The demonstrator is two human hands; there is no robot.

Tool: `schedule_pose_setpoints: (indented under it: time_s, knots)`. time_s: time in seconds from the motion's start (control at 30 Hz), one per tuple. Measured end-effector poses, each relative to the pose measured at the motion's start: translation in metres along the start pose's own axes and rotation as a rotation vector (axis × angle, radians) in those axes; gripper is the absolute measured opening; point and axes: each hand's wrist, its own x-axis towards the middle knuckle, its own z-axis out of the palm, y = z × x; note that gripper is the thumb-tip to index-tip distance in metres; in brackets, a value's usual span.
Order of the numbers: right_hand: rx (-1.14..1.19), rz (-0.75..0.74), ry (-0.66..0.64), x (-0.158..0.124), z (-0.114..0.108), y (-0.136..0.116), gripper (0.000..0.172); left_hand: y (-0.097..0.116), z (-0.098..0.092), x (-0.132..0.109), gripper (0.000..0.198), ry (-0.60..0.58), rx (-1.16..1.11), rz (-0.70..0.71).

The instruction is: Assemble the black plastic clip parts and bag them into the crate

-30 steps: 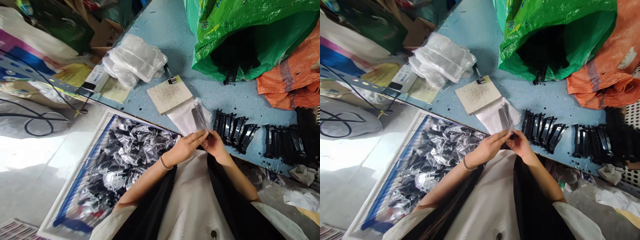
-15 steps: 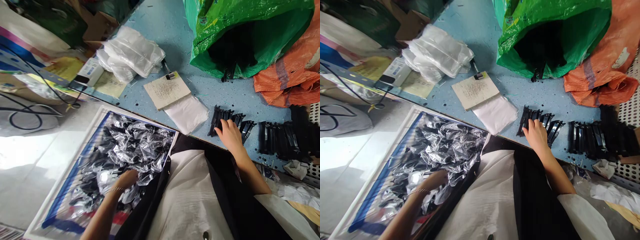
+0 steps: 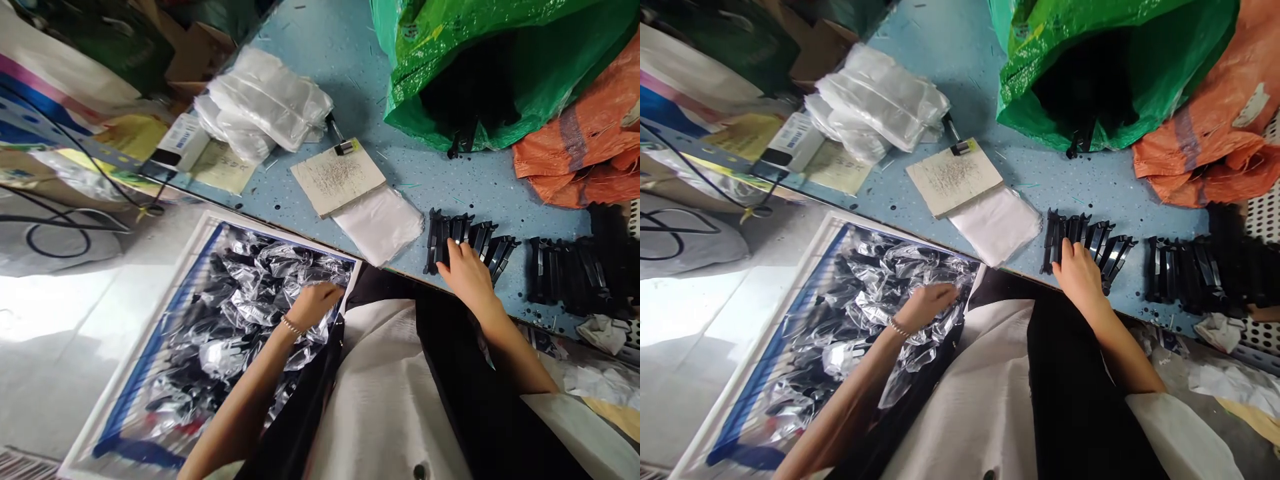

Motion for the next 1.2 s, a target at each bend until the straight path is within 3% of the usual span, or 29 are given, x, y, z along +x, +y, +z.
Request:
schedule_pose_setpoints:
  time_s: [0.07, 0.13, 0.2, 0.27, 0.4, 0.53, 0.6, 0.7, 0.77, 0.87, 0.97, 1.03, 1.1, 1.2]
  knots:
    - [0.029, 0.062, 0.007, 0.003, 0.0, 0.003, 0.037, 0.025, 0.008, 0.044, 0.027, 0.127, 0.065, 0.178]
    - [0.022, 0.105, 0.019, 0.006, 0.0, 0.005, 0.028, 0.051, 0.02, 0.085, 0.021, 0.215, 0.228, 0.271]
    - [-0.011, 0.108, 0.036, 0.01, 0.0, 0.005, 0.025, 0.068, 0.031, 0.115, 0.011, 0.212, 0.329, 0.247]
    - [-0.029, 0.096, 0.039, 0.013, 0.0, 0.004, 0.026, 0.072, 0.035, 0.133, 0.008, 0.204, 0.257, 0.181]
    - [0.023, 0.121, 0.012, 0.017, -0.002, 0.007, 0.024, 0.056, 0.024, 0.143, 0.018, 0.179, -0.172, 0.025]
    - [0.138, 0.163, 0.001, 0.019, -0.005, 0.013, 0.03, 0.045, 0.014, 0.145, 0.007, 0.096, -0.558, -0.128]
    - [0.145, 0.146, -0.025, 0.021, -0.006, 0.015, 0.031, 0.044, 0.014, 0.145, 0.016, 0.125, -0.641, -0.157]
    - [0.177, 0.116, -0.046, 0.024, -0.009, 0.023, 0.02, 0.045, 0.018, 0.145, 0.026, 0.179, -0.602, -0.139]
    - [0.379, 0.131, -0.011, 0.024, -0.009, 0.031, 0.018, 0.044, 0.021, 0.143, 0.023, 0.17, -0.584, -0.15]
    - [1.019, 0.178, -0.07, 0.012, 0.0, 0.033, 0.023, 0.042, 0.026, 0.14, 0.005, 0.164, -0.536, -0.098]
    - [1.71, 0.264, -0.365, -0.01, 0.023, 0.011, 0.028, 0.04, 0.027, 0.139, 0.027, 0.203, -0.392, 0.068]
    - [2.011, 0.321, -0.6, -0.023, 0.04, -0.01, 0.026, 0.037, 0.025, 0.139, 0.037, 0.236, -0.314, 0.151]
    - [2.191, 0.359, -0.787, -0.031, 0.053, -0.027, 0.027, 0.034, 0.021, 0.138, 0.042, 0.261, -0.253, 0.208]
    - [2.31, 0.353, -0.913, -0.029, 0.062, -0.038, 0.03, 0.036, 0.019, 0.126, 0.046, 0.3, -0.145, 0.307]
